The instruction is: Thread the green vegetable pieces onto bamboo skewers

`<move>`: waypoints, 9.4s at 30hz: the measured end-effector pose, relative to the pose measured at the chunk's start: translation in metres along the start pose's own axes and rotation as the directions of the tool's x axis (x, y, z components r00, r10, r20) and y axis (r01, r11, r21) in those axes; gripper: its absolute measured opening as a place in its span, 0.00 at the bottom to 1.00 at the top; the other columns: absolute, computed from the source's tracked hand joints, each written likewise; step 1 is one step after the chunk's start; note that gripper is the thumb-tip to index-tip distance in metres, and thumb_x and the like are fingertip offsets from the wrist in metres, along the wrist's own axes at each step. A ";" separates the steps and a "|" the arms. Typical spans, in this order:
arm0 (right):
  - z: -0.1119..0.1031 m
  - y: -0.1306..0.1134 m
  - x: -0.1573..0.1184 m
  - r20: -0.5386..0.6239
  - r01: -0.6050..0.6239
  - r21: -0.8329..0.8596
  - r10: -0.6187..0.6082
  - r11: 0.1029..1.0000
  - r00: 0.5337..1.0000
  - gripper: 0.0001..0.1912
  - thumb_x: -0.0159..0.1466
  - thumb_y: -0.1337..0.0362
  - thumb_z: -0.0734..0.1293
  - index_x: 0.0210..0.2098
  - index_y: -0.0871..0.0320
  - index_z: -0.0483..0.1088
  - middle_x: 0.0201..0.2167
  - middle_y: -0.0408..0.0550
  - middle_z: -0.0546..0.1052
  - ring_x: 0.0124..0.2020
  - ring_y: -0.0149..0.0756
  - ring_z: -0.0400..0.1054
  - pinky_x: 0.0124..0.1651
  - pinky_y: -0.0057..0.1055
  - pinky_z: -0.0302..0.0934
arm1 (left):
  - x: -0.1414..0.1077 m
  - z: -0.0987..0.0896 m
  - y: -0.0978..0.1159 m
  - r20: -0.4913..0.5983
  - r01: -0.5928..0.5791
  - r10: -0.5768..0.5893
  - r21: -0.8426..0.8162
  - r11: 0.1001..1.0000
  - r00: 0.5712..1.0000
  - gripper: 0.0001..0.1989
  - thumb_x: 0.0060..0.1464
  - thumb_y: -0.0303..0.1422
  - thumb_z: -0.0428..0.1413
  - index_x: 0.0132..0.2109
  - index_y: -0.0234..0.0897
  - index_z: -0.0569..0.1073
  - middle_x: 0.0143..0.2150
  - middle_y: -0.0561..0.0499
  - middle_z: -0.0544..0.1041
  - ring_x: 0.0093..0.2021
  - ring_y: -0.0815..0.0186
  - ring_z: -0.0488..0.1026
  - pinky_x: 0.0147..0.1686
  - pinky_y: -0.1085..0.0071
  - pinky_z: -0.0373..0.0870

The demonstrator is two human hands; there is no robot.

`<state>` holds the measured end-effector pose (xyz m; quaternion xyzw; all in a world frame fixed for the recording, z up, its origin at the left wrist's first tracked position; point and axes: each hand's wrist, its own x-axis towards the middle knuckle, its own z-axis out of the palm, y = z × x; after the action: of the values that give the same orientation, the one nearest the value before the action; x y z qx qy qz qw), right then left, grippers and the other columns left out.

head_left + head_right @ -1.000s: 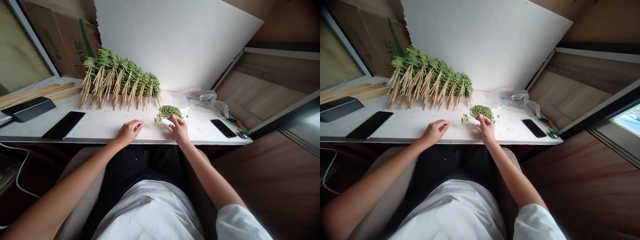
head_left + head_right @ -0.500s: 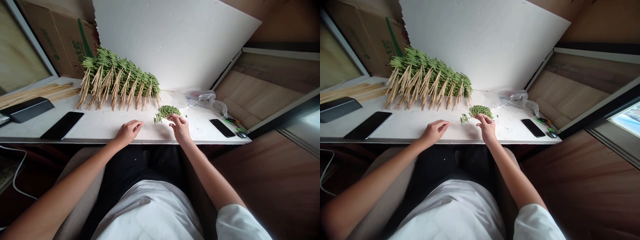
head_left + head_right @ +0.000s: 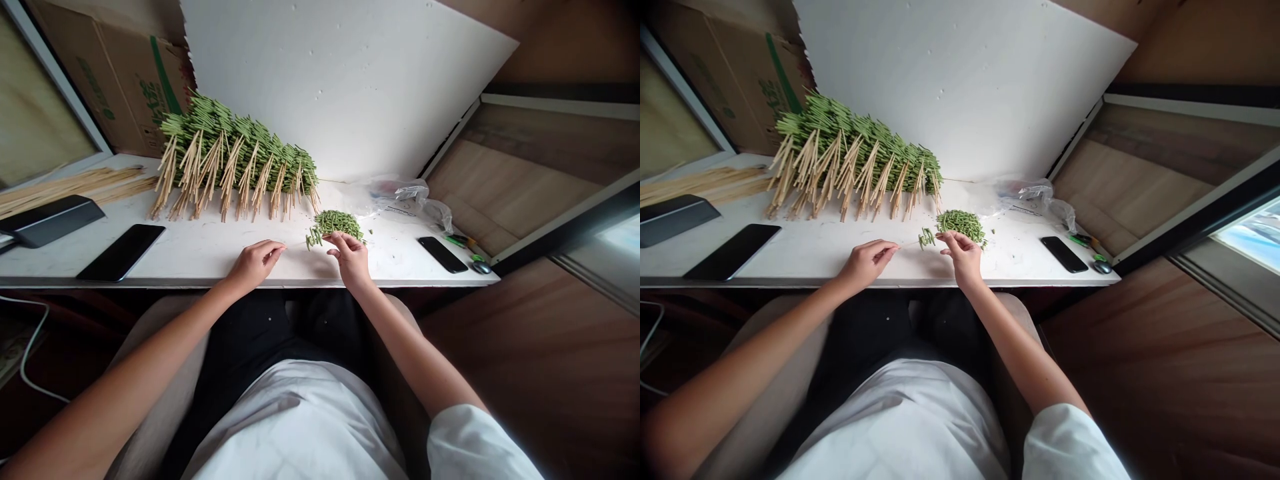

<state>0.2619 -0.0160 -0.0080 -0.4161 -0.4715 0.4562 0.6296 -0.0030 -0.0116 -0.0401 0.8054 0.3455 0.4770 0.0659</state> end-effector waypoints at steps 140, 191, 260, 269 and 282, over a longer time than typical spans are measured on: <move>-0.034 -0.032 0.022 0.115 -0.068 0.002 0.068 0.998 0.991 0.17 0.53 0.50 0.84 0.35 0.52 0.83 0.38 0.48 0.86 0.46 0.43 0.81 0.35 0.31 0.73 | 0.004 -0.004 0.008 -0.040 0.038 -0.039 -0.014 0.999 0.998 0.14 0.74 0.38 0.54 0.46 0.36 0.82 0.34 0.48 0.80 0.32 0.66 0.75 0.35 0.71 0.69; -0.048 -0.017 0.070 0.277 0.347 -0.801 -0.212 0.487 0.937 0.11 0.69 0.58 0.70 0.42 0.57 0.84 0.38 0.53 0.83 0.43 0.46 0.72 0.53 0.43 0.65 | 0.005 0.000 -0.001 -0.125 0.213 -0.212 -0.001 0.977 0.969 0.14 0.72 0.40 0.53 0.45 0.36 0.80 0.31 0.50 0.79 0.31 0.64 0.76 0.35 0.69 0.70; -0.030 -0.008 0.024 0.094 -0.109 0.023 0.106 0.994 0.990 0.20 0.56 0.46 0.82 0.38 0.54 0.83 0.45 0.53 0.87 0.54 0.49 0.82 0.47 0.35 0.73 | -0.002 0.001 -0.003 0.016 0.008 -0.008 0.015 1.000 1.000 0.11 0.74 0.36 0.54 0.49 0.38 0.81 0.43 0.45 0.84 0.39 0.63 0.81 0.44 0.69 0.77; -0.014 0.010 0.012 0.032 -0.068 0.047 0.066 0.997 0.997 0.21 0.52 0.47 0.84 0.36 0.54 0.84 0.42 0.50 0.86 0.49 0.45 0.81 0.52 0.40 0.78 | -0.002 0.000 -0.002 0.027 0.011 -0.012 0.025 1.000 1.000 0.13 0.75 0.38 0.53 0.49 0.38 0.81 0.41 0.45 0.84 0.40 0.63 0.82 0.44 0.69 0.77; -0.004 0.006 0.004 0.044 -0.090 0.043 0.088 0.995 0.995 0.21 0.52 0.47 0.85 0.34 0.55 0.84 0.45 0.50 0.85 0.51 0.44 0.80 0.57 0.40 0.78 | -0.002 0.000 -0.001 0.027 0.022 -0.023 0.023 0.999 0.999 0.14 0.75 0.39 0.53 0.49 0.38 0.81 0.40 0.46 0.83 0.39 0.63 0.81 0.43 0.70 0.76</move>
<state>0.2651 -0.0108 -0.0140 -0.4128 -0.4552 0.5028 0.6079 -0.0043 -0.0118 -0.0424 0.8087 0.3589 0.4613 0.0669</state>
